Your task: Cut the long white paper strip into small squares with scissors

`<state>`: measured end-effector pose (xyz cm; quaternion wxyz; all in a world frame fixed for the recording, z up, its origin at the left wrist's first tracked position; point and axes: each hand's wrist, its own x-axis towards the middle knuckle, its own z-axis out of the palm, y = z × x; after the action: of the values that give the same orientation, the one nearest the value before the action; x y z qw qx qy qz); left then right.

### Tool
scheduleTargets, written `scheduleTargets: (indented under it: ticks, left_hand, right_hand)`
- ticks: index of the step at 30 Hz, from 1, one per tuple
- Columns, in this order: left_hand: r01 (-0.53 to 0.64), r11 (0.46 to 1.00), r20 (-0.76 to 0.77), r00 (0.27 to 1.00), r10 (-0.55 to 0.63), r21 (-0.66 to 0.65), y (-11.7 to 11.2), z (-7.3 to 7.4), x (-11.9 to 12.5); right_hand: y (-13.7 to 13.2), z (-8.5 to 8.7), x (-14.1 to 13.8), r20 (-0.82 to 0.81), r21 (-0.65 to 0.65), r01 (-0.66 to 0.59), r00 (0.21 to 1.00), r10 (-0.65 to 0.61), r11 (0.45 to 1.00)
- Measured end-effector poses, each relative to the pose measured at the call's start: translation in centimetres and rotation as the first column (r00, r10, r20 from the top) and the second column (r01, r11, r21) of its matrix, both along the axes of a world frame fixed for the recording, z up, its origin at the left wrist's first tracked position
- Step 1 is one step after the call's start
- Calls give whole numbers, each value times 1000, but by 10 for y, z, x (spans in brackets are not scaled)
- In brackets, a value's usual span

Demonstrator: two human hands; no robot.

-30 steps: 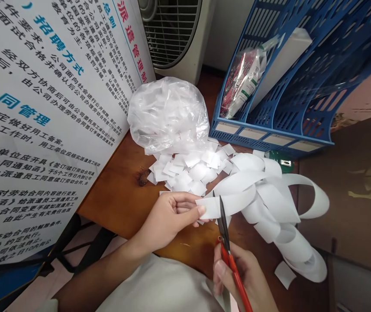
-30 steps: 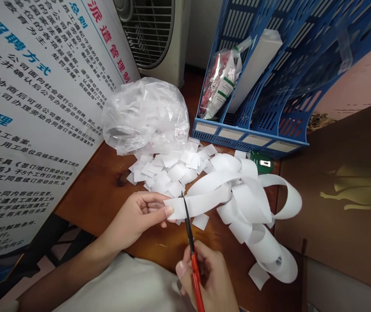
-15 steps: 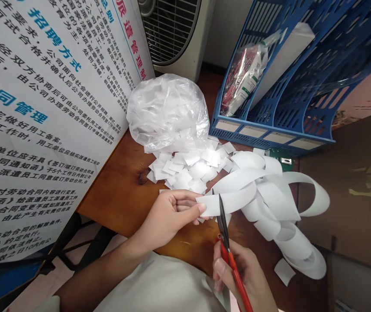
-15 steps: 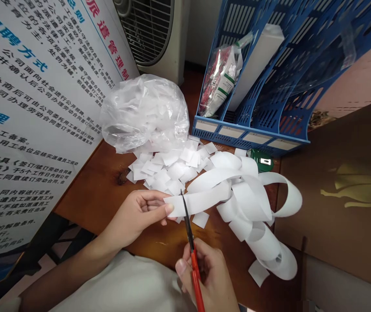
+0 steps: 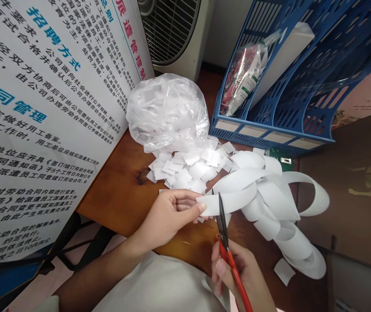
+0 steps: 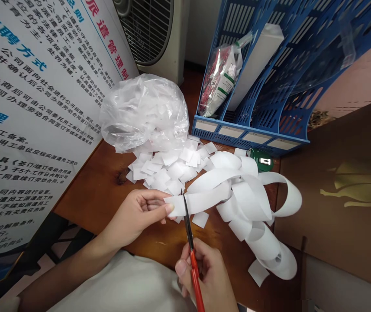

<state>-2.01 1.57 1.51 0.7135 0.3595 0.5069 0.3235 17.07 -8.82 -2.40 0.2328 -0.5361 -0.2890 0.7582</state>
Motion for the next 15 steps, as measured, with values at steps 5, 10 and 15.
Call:
scheduleTargets:
  ticks: [5,10,15]
  left_hand:
    - [-9,1000,0,1000,9,-2,-1,-2,-1]
    - [-1,1000,1,1000,1,-4,1,-3,-2]
    - [3,1000,1,1000,-3,-15,0,-2,-2]
  right_hand:
    - [-2,-4,1,-8,-49,-12,1000,12,999]
    - [-2,-5,1,-20,-82,-21,1000,19,996]
    - [-1,-3,0,4,-132,-27,1000,28,991]
